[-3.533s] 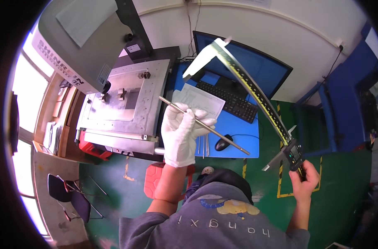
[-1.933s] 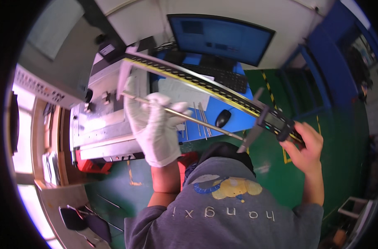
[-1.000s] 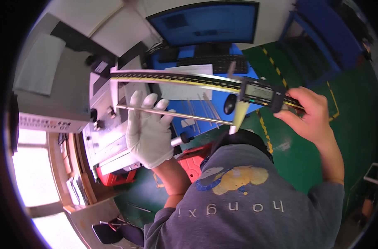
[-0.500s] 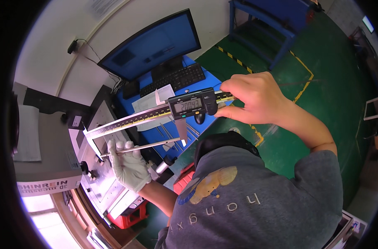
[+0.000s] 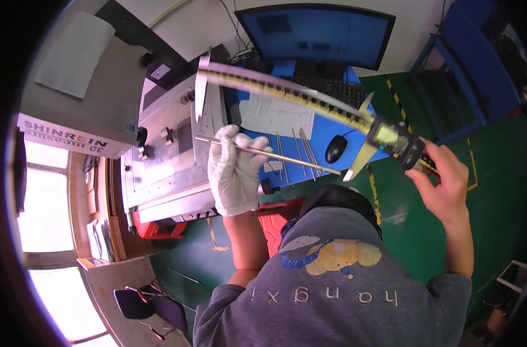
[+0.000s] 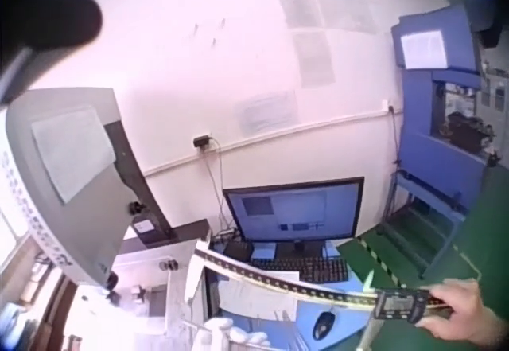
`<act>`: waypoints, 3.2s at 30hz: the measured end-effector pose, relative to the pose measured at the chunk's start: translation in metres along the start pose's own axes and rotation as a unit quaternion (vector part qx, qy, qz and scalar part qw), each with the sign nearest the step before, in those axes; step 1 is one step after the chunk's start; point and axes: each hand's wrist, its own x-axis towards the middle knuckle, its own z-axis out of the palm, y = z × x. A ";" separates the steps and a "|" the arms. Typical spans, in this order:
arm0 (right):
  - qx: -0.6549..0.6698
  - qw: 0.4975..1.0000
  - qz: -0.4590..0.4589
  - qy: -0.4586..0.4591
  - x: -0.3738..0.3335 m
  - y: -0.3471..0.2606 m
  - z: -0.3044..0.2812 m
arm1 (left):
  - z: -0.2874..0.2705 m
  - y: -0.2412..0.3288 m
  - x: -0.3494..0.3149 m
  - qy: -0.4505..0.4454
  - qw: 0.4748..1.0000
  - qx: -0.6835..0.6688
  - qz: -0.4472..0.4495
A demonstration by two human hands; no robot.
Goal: Measuring the dimensions of metal rods using a digital caliper and a 3D coordinate measuring machine.
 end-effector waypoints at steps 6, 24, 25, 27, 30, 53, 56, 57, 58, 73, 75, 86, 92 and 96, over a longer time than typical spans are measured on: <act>-0.049 0.997 -0.038 0.048 -0.009 0.018 -0.024 | -0.050 0.005 0.015 0.184 0.975 0.021 0.119; -0.189 0.949 -0.156 -0.201 0.007 0.024 -0.001 | -0.099 -0.079 -0.022 0.187 0.953 -0.096 -0.217; -0.187 0.949 -0.153 -0.204 0.007 0.023 0.002 | -0.094 -0.086 -0.024 0.205 0.949 -0.088 -0.223; -0.190 0.944 -0.138 -0.232 0.006 0.022 0.008 | -0.081 -0.096 -0.027 0.227 0.940 -0.076 -0.242; -0.186 0.947 -0.141 -0.223 0.012 0.019 0.021 | -0.062 -0.105 -0.025 0.232 0.932 -0.102 -0.259; -0.122 0.975 0.186 -0.012 -0.023 0.044 0.036 | -0.014 -0.123 0.003 0.061 0.921 -0.130 -0.361; -0.159 0.966 0.204 0.022 -0.032 0.042 0.025 | -0.010 -0.133 0.005 0.035 0.927 -0.101 -0.361; -0.187 0.959 0.213 0.014 -0.034 0.043 0.022 | -0.017 -0.141 0.004 0.047 0.924 -0.116 -0.360; -0.206 0.950 0.231 0.030 -0.036 0.045 0.019 | -0.016 -0.142 0.007 0.063 0.929 -0.085 -0.354; -0.259 0.871 0.409 0.078 -0.138 0.085 -0.040 | 0.079 -0.241 0.016 -0.041 0.912 0.155 -0.379; -0.224 0.857 0.452 0.106 -0.162 0.089 -0.051 | 0.099 -0.269 -0.003 -0.191 0.872 0.209 -0.398; -0.223 0.737 0.588 0.247 -0.312 0.143 -0.127 | 0.247 -0.434 -0.125 -0.497 0.695 0.306 -0.421; -0.161 0.697 0.644 0.271 -0.364 0.197 -0.169 | 0.312 -0.533 -0.164 -0.537 0.608 0.329 -0.483; -0.133 0.689 0.667 0.249 -0.393 0.258 -0.207 | 0.361 -0.609 -0.178 -0.533 0.568 0.295 -0.553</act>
